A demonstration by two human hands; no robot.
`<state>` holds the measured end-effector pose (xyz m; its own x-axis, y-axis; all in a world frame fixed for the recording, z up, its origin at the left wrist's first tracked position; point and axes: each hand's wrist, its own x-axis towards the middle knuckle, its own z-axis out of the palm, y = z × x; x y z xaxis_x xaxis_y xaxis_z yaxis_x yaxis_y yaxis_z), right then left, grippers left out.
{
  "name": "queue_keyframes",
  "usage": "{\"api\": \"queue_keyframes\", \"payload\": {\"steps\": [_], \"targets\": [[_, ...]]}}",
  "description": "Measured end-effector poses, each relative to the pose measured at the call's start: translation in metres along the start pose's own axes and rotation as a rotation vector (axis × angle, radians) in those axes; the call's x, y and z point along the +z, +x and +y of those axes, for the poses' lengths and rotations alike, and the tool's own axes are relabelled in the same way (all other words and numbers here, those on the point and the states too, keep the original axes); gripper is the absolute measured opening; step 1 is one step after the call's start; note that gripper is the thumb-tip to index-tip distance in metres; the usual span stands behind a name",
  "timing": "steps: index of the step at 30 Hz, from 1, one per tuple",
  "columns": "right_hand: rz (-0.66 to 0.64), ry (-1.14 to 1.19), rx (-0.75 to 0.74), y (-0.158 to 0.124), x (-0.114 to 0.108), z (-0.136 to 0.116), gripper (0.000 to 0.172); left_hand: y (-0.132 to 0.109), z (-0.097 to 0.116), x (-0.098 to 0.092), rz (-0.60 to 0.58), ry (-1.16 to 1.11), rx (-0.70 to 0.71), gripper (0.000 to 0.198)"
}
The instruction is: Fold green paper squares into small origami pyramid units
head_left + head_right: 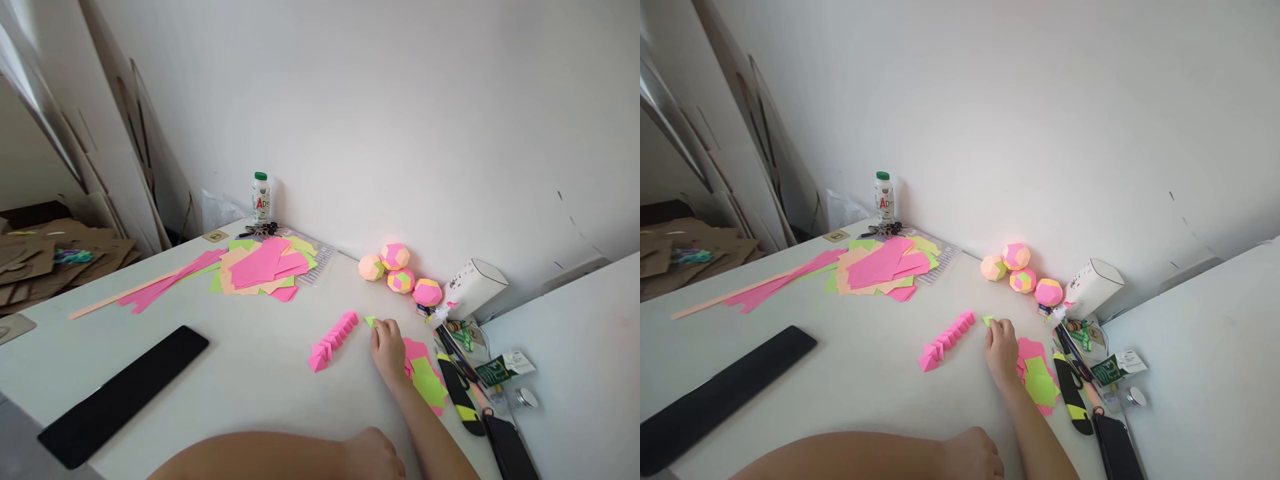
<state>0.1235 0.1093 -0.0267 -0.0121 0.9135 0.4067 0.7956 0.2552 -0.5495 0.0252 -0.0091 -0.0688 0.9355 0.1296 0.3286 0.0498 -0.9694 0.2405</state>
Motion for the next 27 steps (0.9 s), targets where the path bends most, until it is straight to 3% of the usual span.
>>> {"api": "queue_keyframes", "payload": {"steps": [6, 18, 27], "targets": [[-0.07, -0.286, -0.459, 0.0, 0.002, -0.008, 0.03, 0.003, -0.002, 0.003, -0.054, 0.002, -0.011, 0.014], [-0.23, -0.291, -0.63, -0.004, -0.001, -0.013, 0.035, 0.0, -0.001, -0.003, -0.028, -0.02, -0.028, 0.014], [-0.221, -0.243, -0.688, -0.004, -0.001, -0.011, 0.035, -0.003, 0.0, -0.012, -0.046, 0.008, -0.02, 0.01]]}}
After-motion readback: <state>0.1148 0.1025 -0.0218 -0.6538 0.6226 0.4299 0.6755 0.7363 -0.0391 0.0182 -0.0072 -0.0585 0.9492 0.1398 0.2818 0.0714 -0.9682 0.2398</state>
